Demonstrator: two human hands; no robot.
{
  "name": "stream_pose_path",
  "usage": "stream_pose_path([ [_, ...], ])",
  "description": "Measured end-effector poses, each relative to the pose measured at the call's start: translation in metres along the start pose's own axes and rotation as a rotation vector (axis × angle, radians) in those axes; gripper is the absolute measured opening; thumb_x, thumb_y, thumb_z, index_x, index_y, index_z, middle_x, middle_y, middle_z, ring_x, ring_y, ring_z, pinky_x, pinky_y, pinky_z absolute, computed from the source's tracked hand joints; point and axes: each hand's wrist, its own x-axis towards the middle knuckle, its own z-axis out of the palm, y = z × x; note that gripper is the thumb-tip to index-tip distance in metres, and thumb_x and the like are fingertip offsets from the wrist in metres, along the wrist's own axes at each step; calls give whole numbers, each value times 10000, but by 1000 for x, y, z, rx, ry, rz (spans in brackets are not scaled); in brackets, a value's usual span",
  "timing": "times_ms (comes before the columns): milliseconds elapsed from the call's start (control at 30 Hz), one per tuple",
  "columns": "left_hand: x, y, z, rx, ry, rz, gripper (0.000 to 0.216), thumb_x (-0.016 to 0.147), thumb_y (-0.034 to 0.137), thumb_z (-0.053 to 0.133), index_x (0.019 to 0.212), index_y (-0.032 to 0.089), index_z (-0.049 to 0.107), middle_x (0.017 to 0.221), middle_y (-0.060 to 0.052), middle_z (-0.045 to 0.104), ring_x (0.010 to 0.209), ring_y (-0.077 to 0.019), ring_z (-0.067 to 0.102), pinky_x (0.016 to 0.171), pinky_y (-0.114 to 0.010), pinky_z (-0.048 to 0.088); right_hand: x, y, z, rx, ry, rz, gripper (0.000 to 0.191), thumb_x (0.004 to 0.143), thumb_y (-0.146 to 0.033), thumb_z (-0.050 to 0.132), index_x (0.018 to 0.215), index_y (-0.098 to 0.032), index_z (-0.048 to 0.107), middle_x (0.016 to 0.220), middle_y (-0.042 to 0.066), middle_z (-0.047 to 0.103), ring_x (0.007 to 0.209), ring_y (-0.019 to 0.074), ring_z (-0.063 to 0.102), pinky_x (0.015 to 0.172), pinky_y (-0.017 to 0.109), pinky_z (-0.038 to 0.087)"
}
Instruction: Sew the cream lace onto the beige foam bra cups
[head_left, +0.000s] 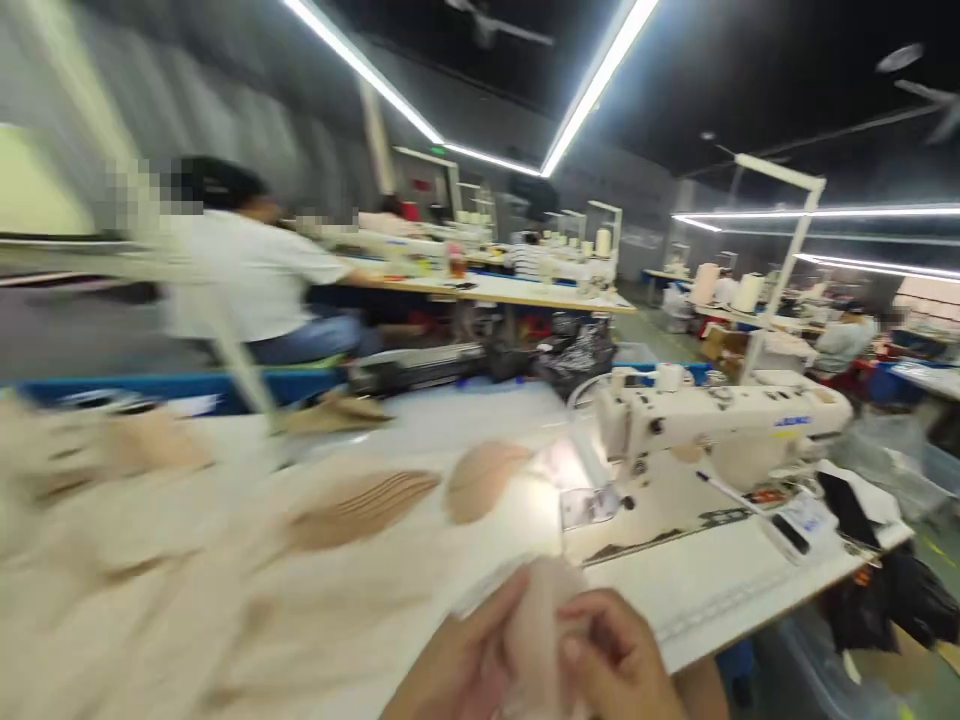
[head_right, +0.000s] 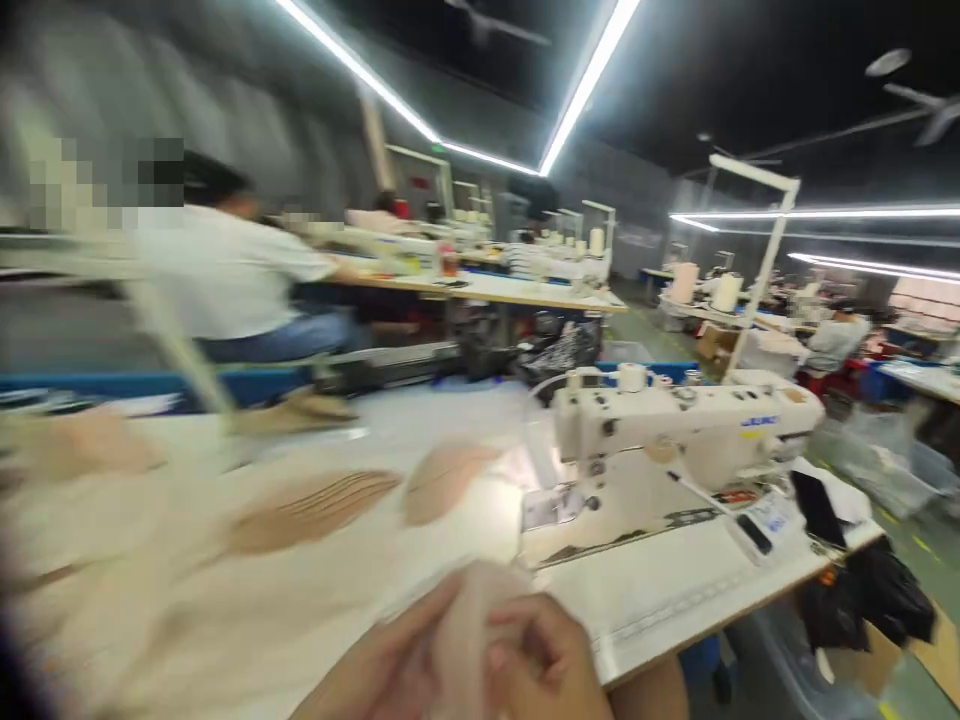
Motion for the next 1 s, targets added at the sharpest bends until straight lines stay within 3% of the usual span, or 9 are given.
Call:
stream_pose_path([
  [100, -1, -6, -10, -58, -91, 8, 443, 675, 258, 969, 1039, 116, 761, 1143, -133, 753, 1040, -291, 709, 835, -315, 602, 6, 7, -10, 116, 56, 96, 525, 799, -605, 815, 1196, -264, 776, 1250, 76, 742, 1187, 306, 646, 1043, 417, 516],
  [200, 3, -12, -8, -67, -105, -35, 419, 717, 407, 945, 948, 99, 780, 1085, -154, 772, 997, -281, 721, 748, -276, 589, 10, 13, -14, 194, 134, 197, 600, 759, -576, 865, 1262, -269, 751, 1299, 80, 724, 1237, 320, 622, 1093, 449, 476],
  [300, 6, -16, -6, -56, -105, 23, 439, 689, 434, 958, 933, 111, 789, 1056, -144, 781, 981, -272, 724, 760, -273, 584, 8, 16, -11, 197, 214, 163, 608, 740, -555, 887, 1257, -266, 750, 1285, 77, 724, 1231, 323, 618, 1110, 458, 458],
  [400, 9, -19, -6, -25, -107, 110, 466, 618, 365, 1001, 957, 120, 797, 1045, -128, 786, 984, -264, 720, 820, -280, 583, 7, 16, -7, 175, 238, 133, 606, 721, -555, 900, 1231, -262, 755, 1288, 75, 716, 1219, 320, 625, 1078, 433, 487],
  [600, 11, -19, -2, -55, -89, 77, 411, 678, 321, 970, 987, 119, 790, 1017, -124, 789, 1020, -288, 728, 902, -336, 589, 9, 8, -7, 222, 215, 156, 633, 753, -537, 887, 1292, -264, 701, 1238, 68, 728, 1137, 292, 675, 969, 377, 558],
  [800, 12, -18, 0, -70, -91, -5, 348, 734, 329, 928, 965, 116, 778, 1007, -136, 789, 1007, -291, 741, 798, -303, 601, 11, 7, -7, 273, 222, 193, 680, 737, -534, 899, 1305, -235, 674, 1052, 63, 760, 949, 259, 710, 878, 363, 583],
  [1000, 17, -19, 7, -22, -87, -6, 475, 634, 350, 981, 980, 91, 783, 992, -160, 794, 983, -342, 747, 769, -353, 611, 13, 6, -4, 353, 214, 217, 684, 745, -513, 896, 1320, -248, 635, 1074, 68, 762, 992, 273, 715, 874, 371, 589],
])
